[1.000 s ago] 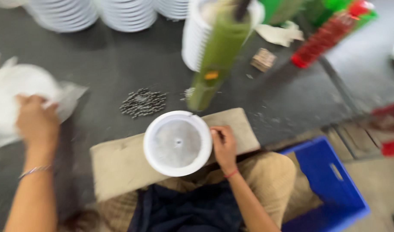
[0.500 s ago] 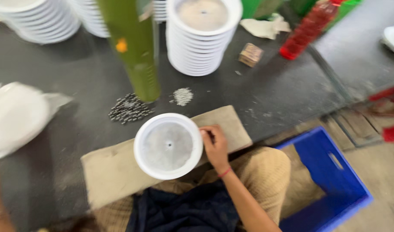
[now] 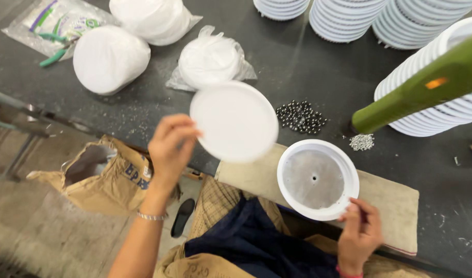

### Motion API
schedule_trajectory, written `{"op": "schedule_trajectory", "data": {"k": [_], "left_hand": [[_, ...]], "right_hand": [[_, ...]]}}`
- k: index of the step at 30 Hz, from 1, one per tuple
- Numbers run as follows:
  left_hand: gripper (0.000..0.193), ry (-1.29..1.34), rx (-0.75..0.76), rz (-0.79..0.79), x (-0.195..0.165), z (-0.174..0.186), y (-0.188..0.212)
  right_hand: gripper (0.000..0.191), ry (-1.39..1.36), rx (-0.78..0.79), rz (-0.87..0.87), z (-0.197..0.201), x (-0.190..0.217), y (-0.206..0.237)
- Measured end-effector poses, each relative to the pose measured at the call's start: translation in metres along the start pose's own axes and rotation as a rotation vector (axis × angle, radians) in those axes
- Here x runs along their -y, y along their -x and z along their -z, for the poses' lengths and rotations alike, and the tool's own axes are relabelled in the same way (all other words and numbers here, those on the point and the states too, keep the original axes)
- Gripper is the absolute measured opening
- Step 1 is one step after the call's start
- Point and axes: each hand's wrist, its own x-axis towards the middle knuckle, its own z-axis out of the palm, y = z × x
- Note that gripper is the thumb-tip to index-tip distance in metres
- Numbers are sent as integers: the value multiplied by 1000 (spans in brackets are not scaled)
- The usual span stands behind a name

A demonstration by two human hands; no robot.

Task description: The person uses a green handheld tool to drive screws into white circular plastic parts, then wipes the parts with a cloth. The person repeats this process on multiple parts, placing finished pieces aside.

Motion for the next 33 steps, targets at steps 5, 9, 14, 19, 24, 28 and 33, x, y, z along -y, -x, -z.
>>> {"op": "schedule_trajectory", "data": {"k": [5, 9, 14, 19, 24, 28, 33], "left_hand": [[24, 266, 111, 124, -27, -7, 74], [25, 345, 141, 201, -44, -23, 102], [23, 484, 179, 264, -60, -37, 102], [19, 587, 284, 338, -76, -53, 98], [24, 747, 337, 490, -88, -67, 99], [25, 714, 368, 529, -96, -74, 102], [25, 750, 385, 554, -102, -83, 104]], "right_hand": [[43, -354, 485, -330, -27, 46, 19], [47, -677, 512, -580, -27, 61, 20], [43, -610, 506, -557, -4, 57, 19], [42, -555, 420, -555, 17, 44, 19], [43, -540, 370, -534, 34, 36, 20], [42, -531, 346, -509, 43, 33, 21], [41, -490, 322, -516, 50, 31, 20]]}}
